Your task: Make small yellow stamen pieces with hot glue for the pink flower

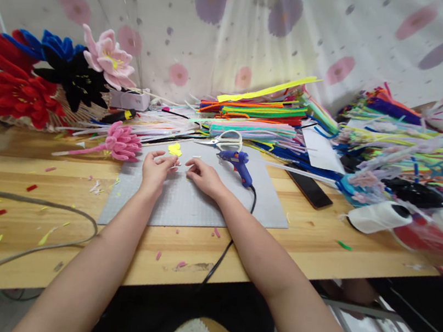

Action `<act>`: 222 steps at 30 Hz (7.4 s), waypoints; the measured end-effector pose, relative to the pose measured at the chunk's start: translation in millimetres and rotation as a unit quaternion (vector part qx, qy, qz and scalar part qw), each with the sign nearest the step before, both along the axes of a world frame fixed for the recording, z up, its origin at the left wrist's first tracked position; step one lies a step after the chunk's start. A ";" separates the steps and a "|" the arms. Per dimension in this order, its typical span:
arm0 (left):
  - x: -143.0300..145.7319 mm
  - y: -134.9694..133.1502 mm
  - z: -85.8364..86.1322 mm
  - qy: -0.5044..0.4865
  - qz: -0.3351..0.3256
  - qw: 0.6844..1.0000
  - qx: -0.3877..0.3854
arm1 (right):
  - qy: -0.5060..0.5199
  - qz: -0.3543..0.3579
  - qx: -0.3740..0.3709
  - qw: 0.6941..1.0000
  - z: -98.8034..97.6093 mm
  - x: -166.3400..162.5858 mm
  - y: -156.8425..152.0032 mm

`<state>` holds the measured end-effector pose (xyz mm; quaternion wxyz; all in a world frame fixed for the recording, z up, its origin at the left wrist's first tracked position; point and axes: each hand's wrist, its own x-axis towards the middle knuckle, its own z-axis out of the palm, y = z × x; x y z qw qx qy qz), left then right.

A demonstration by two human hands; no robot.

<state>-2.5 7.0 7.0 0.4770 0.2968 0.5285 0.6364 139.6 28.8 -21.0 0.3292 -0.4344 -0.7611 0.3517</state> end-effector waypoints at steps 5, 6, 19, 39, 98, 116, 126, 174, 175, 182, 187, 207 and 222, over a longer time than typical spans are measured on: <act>-0.8 1.8 -0.4 -0.001 0.033 0.999 0.016 | -0.014 0.032 0.029 0.999 1.4 -3.1 -2.8; -1.7 2.6 -0.8 -0.002 0.046 0.999 0.023 | 0.021 0.019 0.009 1.000 1.5 -2.8 -1.9; 4.2 -4.7 2.3 -0.002 -0.059 0.998 0.012 | 0.411 -0.011 -0.267 0.871 11.4 3.6 2.8; 10.1 -9.0 -0.2 -0.017 -0.173 0.984 -0.033 | 0.424 -0.068 -0.288 0.856 16.0 -1.9 -2.2; 22.6 -11.2 -5.6 0.026 -0.173 0.985 0.006 | 0.432 -0.086 -0.237 0.866 11.7 -4.9 0.8; -29.7 7.7 -2.3 0.111 0.094 0.987 0.071 | 0.446 -0.121 -0.241 0.853 14.1 1.9 4.7; 11.6 -6.8 -11.3 0.113 -0.116 0.985 0.059 | 0.415 -0.097 -0.227 0.876 9.9 -3.1 2.2; 16.5 -10.5 -7.1 0.080 -0.123 0.989 0.014 | 0.381 -0.102 -0.171 0.903 10.1 -8.1 1.1; 16.7 -10.5 -7.1 0.079 -0.124 0.989 0.012 | 0.381 -0.105 -0.166 0.904 9.9 -8.2 1.3; 16.0 -10.6 -6.5 0.070 -0.126 0.989 0.014 | 0.381 -0.101 -0.163 0.904 9.0 -9.0 1.3; 14.3 -9.6 -5.4 0.066 -0.119 0.991 0.011 | 0.381 -0.045 -0.213 0.898 11.0 -6.3 -2.2; 10.6 -10.3 -2.6 -0.043 -0.190 0.980 -0.039 | 0.394 -0.065 -0.206 0.893 11.4 -4.2 -1.8; 13.4 -9.4 -4.3 0.001 -0.139 0.990 -0.029 | 0.410 -0.050 -0.222 0.883 7.5 -9.3 -2.5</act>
